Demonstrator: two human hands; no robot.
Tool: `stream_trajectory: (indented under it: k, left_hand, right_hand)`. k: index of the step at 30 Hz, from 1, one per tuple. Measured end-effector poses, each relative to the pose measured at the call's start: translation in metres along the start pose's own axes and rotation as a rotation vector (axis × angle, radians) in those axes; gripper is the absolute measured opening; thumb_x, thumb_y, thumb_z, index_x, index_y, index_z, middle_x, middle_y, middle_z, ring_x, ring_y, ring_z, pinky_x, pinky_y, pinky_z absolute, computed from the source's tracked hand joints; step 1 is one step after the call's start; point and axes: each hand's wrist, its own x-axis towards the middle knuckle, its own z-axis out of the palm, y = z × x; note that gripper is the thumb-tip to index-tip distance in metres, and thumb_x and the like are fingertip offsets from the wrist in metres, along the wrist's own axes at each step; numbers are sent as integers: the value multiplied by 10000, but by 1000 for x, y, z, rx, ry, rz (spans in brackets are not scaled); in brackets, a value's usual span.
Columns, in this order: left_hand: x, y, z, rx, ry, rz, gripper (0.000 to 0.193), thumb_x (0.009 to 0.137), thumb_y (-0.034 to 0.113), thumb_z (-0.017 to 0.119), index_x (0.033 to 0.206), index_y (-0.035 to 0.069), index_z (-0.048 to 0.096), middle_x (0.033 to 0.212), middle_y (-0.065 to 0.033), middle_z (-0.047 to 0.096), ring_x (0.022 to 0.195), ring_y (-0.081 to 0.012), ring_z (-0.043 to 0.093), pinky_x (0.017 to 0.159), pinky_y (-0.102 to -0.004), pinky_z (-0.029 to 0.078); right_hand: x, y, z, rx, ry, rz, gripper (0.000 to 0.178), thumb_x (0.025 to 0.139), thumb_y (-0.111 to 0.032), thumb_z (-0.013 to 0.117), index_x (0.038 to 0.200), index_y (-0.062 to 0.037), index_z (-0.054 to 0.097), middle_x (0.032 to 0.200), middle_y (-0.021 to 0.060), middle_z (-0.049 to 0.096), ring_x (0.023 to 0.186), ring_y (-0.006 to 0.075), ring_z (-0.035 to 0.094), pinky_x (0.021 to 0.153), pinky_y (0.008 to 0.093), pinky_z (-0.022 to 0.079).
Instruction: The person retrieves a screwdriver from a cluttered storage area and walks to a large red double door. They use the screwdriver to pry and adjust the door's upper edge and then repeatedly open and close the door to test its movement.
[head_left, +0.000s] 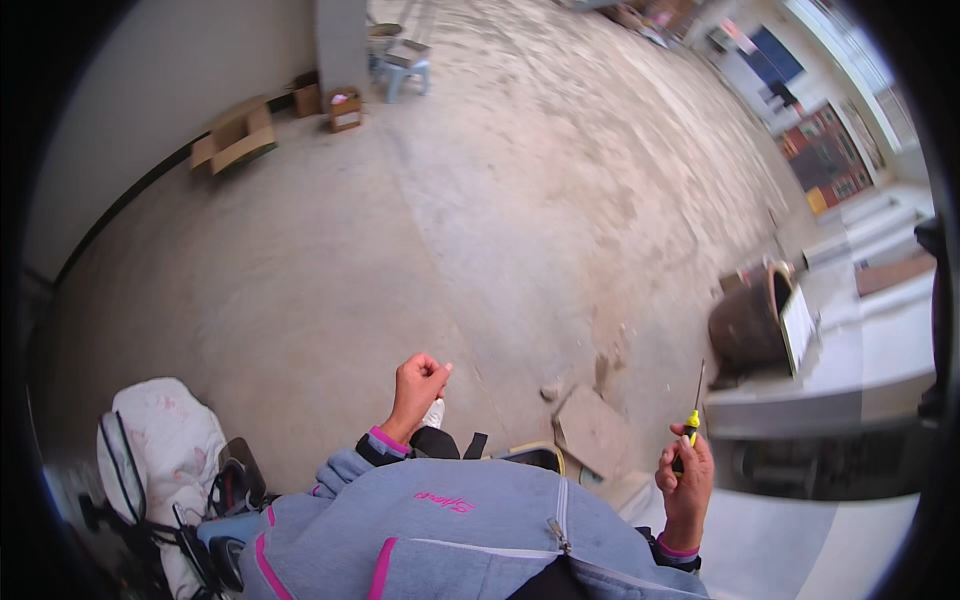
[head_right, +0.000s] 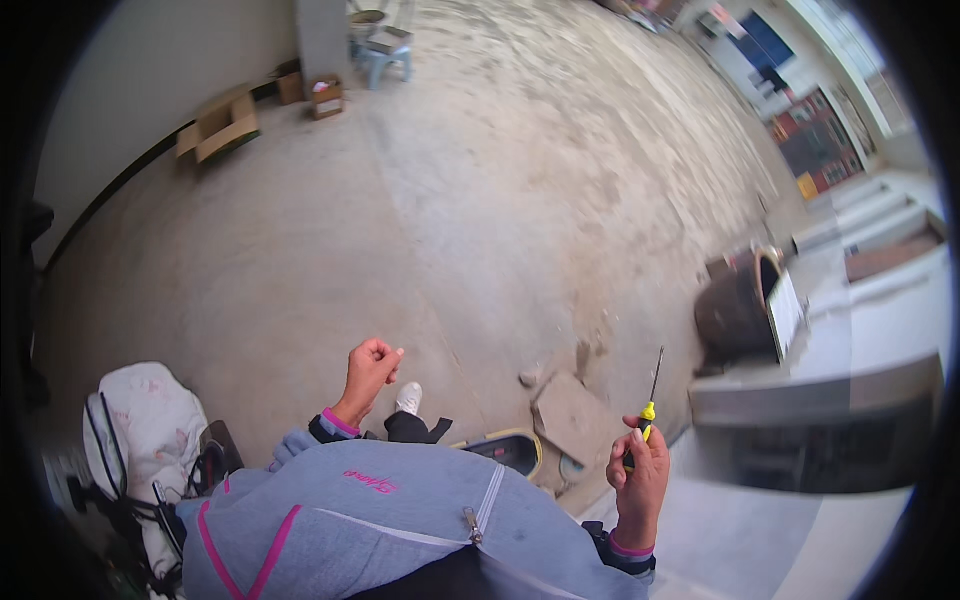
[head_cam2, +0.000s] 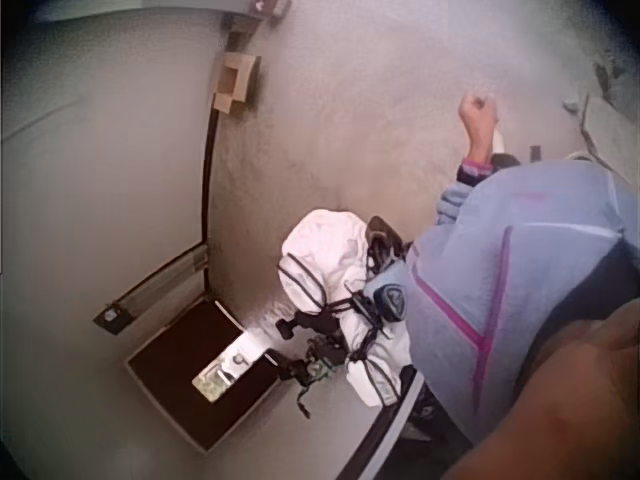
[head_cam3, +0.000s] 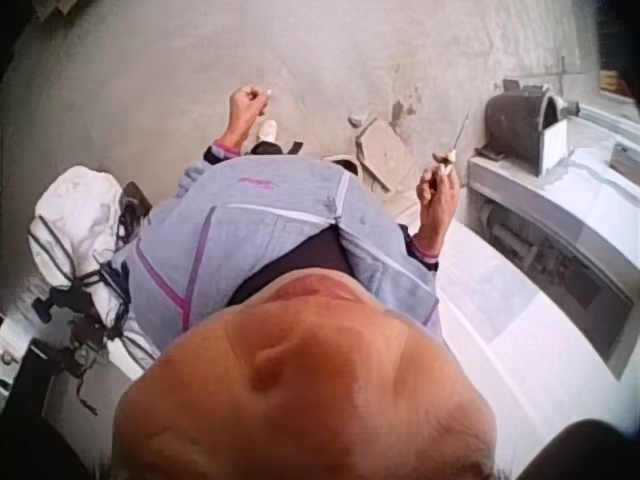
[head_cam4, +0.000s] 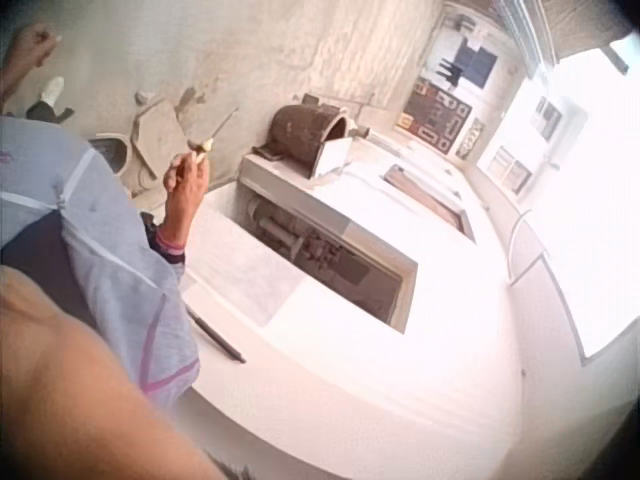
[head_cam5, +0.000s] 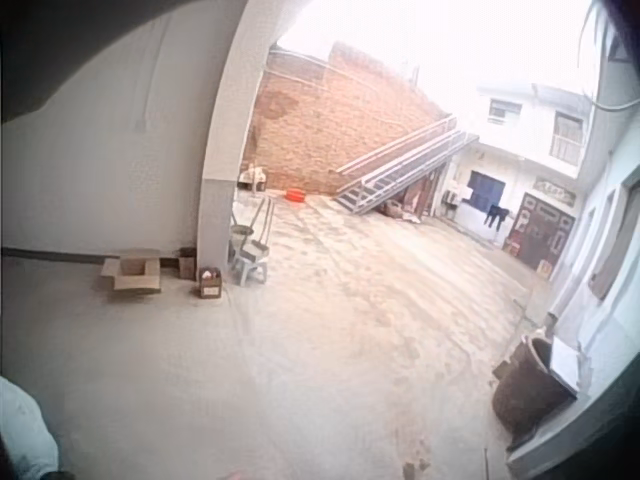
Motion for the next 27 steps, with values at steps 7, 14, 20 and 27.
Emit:
stream_trajectory:
  k: [7, 14, 20, 27]
  left_hand:
    - [13, 53, -98, 40, 266, 48, 186, 877, 118, 667, 781, 58, 519, 648, -5, 557, 523, -61, 505, 461, -216, 400]
    - [0, 89, -151, -92, 593, 194, 211, 870, 157, 687, 761, 49, 542, 626, 8, 546, 507, -48, 481, 445, -211, 386]
    - [38, 128, -197, -94, 765, 137, 206, 866, 168, 696, 744, 50, 579, 618, 19, 539, 510, -38, 463, 443, -208, 369]
    - [112, 212, -262, 0, 730, 200, 199, 879, 165, 690, 768, 48, 572, 627, 17, 532, 523, -36, 460, 455, -211, 362]
  right_hand:
    - [125, -13, 133, -58, -464, 106, 239, 1006, -186, 466, 1157, -22, 551, 681, -4, 523, 443, 25, 339, 402, 169, 270]
    - [208, -48, 273, -204, -860, -62, 285, 1016, -206, 454, 1201, -9, 545, 662, -27, 500, 457, 14, 306, 418, 177, 224]
    - [288, -57, 410, -231, -1038, -126, 320, 1018, -256, 464, 1202, -11, 556, 635, -26, 482, 442, 17, 304, 404, 180, 228]
    - [381, -58, 576, -195, -1090, -137, 374, 1018, -316, 455, 1171, 11, 555, 603, -42, 445, 432, 18, 300, 389, 197, 204]
